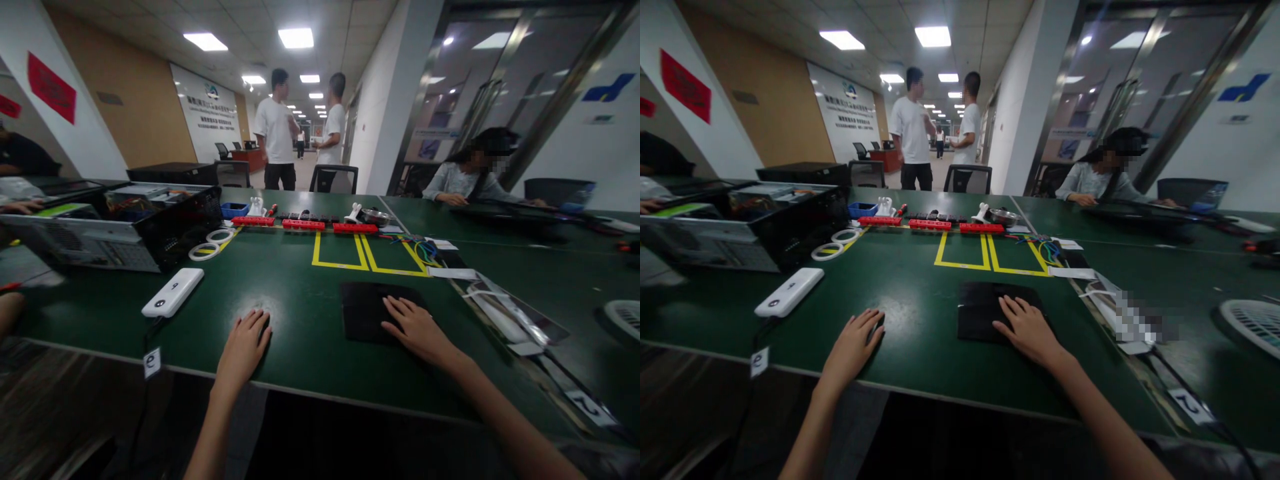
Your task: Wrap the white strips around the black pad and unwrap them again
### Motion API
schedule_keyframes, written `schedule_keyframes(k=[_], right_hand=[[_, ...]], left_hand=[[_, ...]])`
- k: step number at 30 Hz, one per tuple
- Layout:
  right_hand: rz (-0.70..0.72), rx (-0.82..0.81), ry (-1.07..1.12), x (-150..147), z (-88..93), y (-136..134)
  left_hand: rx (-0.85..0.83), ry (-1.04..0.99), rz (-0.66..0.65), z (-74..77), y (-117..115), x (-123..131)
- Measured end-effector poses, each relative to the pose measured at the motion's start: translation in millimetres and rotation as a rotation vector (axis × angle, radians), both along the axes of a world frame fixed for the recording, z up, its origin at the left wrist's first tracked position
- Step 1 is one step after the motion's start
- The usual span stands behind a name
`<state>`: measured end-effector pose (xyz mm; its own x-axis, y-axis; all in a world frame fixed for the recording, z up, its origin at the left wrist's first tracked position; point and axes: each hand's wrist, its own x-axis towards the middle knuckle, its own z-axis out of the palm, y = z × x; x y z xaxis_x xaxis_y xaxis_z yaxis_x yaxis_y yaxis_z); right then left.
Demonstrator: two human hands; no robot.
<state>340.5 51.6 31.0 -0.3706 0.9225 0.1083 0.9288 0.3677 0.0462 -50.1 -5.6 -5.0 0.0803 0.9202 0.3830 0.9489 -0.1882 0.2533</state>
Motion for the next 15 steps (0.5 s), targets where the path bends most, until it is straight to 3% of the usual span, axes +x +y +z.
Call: schedule_keyframes(k=[7, 15], right_hand=[[0.042, -0.021, 0.008, -75, 6.3, -16], [0.095, -0.049, 0.007, -100, 13.4, -17]], left_hand=[[-0.007, 0.006, -0.001, -1.5, 0, -1], [0.003, 0.015, 0.001, -2.1, 0, 0]])
